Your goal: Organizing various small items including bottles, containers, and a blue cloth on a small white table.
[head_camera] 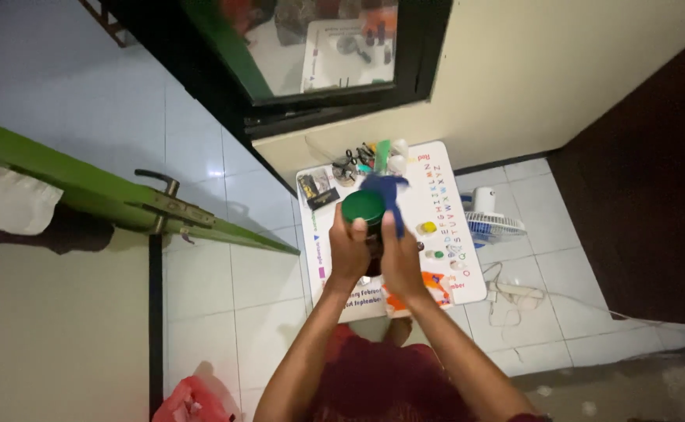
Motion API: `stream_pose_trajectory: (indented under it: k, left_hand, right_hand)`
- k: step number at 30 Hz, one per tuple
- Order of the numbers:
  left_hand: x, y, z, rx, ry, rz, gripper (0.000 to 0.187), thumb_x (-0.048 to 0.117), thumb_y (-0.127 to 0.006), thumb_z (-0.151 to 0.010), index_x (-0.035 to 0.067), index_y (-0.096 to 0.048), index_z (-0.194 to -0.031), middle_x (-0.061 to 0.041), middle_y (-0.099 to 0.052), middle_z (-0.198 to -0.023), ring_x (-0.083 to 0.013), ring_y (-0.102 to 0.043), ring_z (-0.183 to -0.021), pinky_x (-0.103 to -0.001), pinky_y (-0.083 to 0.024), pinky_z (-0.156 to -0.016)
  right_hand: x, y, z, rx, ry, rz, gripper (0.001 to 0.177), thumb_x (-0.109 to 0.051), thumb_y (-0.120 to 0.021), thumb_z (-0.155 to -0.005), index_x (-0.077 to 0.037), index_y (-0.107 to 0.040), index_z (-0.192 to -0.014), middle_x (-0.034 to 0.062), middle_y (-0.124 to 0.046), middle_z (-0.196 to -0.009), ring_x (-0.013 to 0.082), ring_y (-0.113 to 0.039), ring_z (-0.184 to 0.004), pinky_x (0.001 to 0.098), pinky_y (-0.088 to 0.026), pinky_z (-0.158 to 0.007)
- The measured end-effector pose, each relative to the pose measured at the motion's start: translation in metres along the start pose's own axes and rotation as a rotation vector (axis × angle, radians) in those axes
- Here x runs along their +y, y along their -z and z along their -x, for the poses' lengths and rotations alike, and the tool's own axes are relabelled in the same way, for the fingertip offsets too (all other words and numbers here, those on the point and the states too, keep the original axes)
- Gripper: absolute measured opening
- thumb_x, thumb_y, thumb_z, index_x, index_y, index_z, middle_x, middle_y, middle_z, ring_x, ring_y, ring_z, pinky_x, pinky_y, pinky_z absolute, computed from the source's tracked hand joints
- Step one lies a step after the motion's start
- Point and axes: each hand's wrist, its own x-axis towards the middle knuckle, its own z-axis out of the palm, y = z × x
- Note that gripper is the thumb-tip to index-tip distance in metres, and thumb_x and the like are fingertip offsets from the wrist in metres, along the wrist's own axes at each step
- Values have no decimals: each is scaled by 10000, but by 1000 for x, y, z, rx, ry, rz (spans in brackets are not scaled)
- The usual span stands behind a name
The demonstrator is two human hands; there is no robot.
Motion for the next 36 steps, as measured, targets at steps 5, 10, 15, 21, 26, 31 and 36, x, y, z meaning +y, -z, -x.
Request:
stream_pose_trajectory:
  k: [5, 10, 15, 21, 26, 31, 36]
  left_hand:
    - [23, 3, -6, 18, -19, -40, 492, 520, -474, -927, 108, -576, -1176, -215, -694, -955, -363, -682, -899, -522, -538, -813]
    - [40, 13, -2, -270, -127, -151, 446, 445, -673, -812, 147, -603, -1135, -139, -691, -829, -349, -721, -825, -492, -568, -729]
    - [35, 25, -11, -418, -134, -134, 286, 321, -665, -922, 53, -603, -1002, -140, -640, -604, -262, -679, -607, -423, -565, -589]
    - [-2, 32, -9, -488, 191, 265, 1073, 960, -375, -769, 27, -554, -1267, -68, -594, -567, -151, -560, -361, -281, -496, -335]
    - [29, 18, -11, -303, 85, 491, 906, 513, -844, -683, 108, -470, -1402, -79, -636, -1260, -199, -584, -1179, -416, -466, -1058]
    - [61, 24, -12, -183, 175, 330, 587, 440, -736, -915, 101, -592, -1372, -13, -672, -1119, -86, -639, -986, -326, -599, -889]
    - [74, 16, 1, 0, 153, 211, 636, 429, -538, -1041, 83, -397, -1555, -147, -528, -1483, -239, -493, -1355, -459, -378, -1175]
  right_hand:
    - [-23, 7, 15, -63, 137, 20, 606, -482, -383, -1052, -23, -633, -1357, 235, -677, -1312, 366, -596, -1300, 521, -416, -1114]
    - [-14, 39, -31, -239, 457, 34, 436, -282, -397, -1095, -30, -686, -1304, 172, -634, -1419, 321, -511, -1410, 469, -342, -1195]
    - [-18, 49, -33, -442, 774, 306, 350, -129, -429, -1085, -34, -750, -1186, 125, -641, -1424, 327, -523, -1398, 513, -278, -1217]
    - [-48, 28, -19, -94, -148, 133, 806, -645, -568, -917, 50, -621, -1322, 232, -672, -1267, 345, -579, -1288, 488, -373, -1155]
    - [-61, 5, 1, -57, -376, 200, 1067, -819, -441, -864, 122, -481, -1366, 356, -531, -1423, 446, -463, -1414, 509, -272, -1236]
    - [59, 12, -10, -254, 196, 48, 647, -403, -352, -1084, -23, -302, -1605, 235, -228, -1670, 371, -191, -1532, 498, -157, -1264]
    - [10, 8, 15, -320, 229, 247, 693, -440, -229, -1079, 23, -306, -1589, 353, -255, -1616, 486, -215, -1503, 564, -168, -1236]
